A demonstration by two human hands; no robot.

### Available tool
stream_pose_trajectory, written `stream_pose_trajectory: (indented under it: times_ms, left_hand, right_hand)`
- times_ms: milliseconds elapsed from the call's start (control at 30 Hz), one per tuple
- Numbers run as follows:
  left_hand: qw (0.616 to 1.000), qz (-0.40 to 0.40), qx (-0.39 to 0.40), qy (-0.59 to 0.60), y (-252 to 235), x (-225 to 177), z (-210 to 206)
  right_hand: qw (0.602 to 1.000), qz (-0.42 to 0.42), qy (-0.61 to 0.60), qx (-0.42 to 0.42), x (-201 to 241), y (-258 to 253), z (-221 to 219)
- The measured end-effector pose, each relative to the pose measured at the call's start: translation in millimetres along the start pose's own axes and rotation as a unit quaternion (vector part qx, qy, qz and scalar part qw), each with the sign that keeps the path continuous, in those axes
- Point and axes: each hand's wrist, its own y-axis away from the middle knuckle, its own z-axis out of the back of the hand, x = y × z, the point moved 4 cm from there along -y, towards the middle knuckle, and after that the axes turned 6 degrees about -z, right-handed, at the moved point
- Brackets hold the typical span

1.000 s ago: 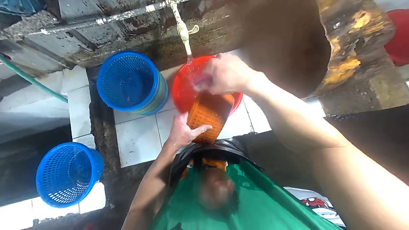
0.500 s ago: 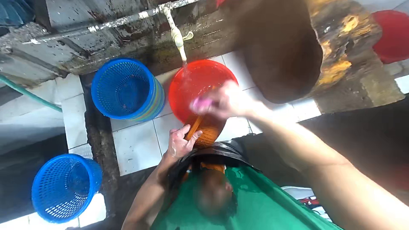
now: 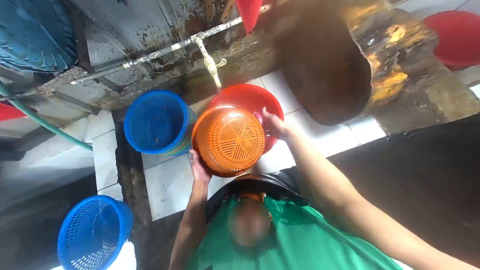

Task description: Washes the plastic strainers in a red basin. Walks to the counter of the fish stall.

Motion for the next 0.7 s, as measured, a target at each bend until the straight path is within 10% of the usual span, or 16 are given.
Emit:
stream_pose_trajectory:
  times_ms: [167,367,567,700]
  left_hand:
    - [0.993,0.052,0.105,-0.024,3.7,18.3,26.7]
    - [0.949,-0.069,0.226,-0.208,-17.3,-47.0,-26.0]
    - [0.919,-0.054,0.106,-0.375,-0.8,-50.5,-54.5]
    - [0.918,-0.135,0.058,-0.367,16.8,-41.4,-43.1]
  right_hand:
    - [0.991,0.107,-0.045,-0.071,4.5,4.7,-27.1]
    - [0.947,0.283,0.144,0.039,74.2,17.4,-33.0]
    - [0.877,0.323,0.292,-0.203,139.2,40.1,-8.4]
    - [0.763,0.301,0.552,-0.149,132.3,112.7,-79.3]
